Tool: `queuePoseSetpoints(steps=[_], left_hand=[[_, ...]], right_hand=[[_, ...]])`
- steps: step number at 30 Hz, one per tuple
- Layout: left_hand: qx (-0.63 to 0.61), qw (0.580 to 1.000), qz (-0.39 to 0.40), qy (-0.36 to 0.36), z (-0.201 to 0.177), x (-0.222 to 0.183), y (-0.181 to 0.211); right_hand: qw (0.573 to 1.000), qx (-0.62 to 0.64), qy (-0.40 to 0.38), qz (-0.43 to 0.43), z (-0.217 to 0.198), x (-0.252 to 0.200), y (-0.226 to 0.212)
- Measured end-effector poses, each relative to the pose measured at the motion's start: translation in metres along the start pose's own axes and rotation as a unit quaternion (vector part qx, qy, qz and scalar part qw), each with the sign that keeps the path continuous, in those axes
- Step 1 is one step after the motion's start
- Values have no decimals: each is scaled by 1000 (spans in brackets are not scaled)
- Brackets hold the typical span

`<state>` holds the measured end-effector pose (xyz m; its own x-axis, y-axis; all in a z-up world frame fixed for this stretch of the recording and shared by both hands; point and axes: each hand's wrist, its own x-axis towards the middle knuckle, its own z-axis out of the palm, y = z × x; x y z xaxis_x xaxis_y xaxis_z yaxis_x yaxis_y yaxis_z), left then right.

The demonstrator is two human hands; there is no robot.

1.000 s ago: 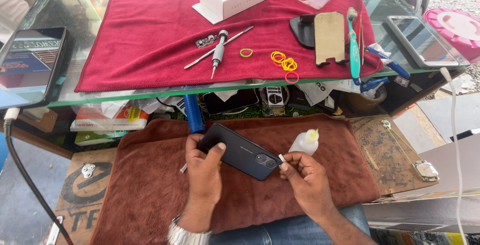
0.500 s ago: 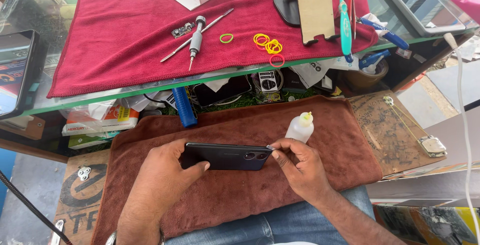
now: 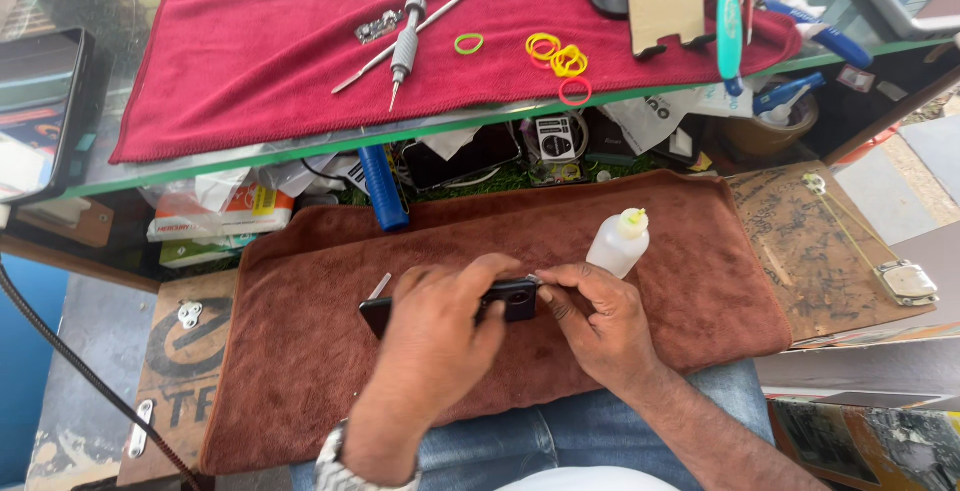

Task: The person applies liquid from a small bottle onto a smartphone's back panel and spreads it with a plastic card. They then use the card to pry and separate the back cover from the phone's frame, working along the edges to detach the panel.

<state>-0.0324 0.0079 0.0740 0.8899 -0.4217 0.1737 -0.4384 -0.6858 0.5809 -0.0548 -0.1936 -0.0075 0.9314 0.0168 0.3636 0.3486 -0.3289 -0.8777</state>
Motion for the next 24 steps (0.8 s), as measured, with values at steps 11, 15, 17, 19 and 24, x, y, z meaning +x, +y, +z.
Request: queuePoseSetpoints(steps=[11, 15, 17, 19, 24], left_hand=[[9, 988, 82, 132, 39, -8, -8], [26, 991, 61, 117, 38, -6, -3], [23, 992, 59, 112, 36, -5, -2], [26, 993, 53, 105, 36, -3, -2], [51, 994, 58, 80, 39, 5, -12]], right_hand=[[1000, 22, 10, -11, 3, -4, 13], [999, 38, 8, -13, 3, -3, 13], [1000, 5, 10, -5, 4, -5, 16], [999, -27, 31, -30, 3, -10, 21], [969, -93, 227, 1, -2, -30, 50]])
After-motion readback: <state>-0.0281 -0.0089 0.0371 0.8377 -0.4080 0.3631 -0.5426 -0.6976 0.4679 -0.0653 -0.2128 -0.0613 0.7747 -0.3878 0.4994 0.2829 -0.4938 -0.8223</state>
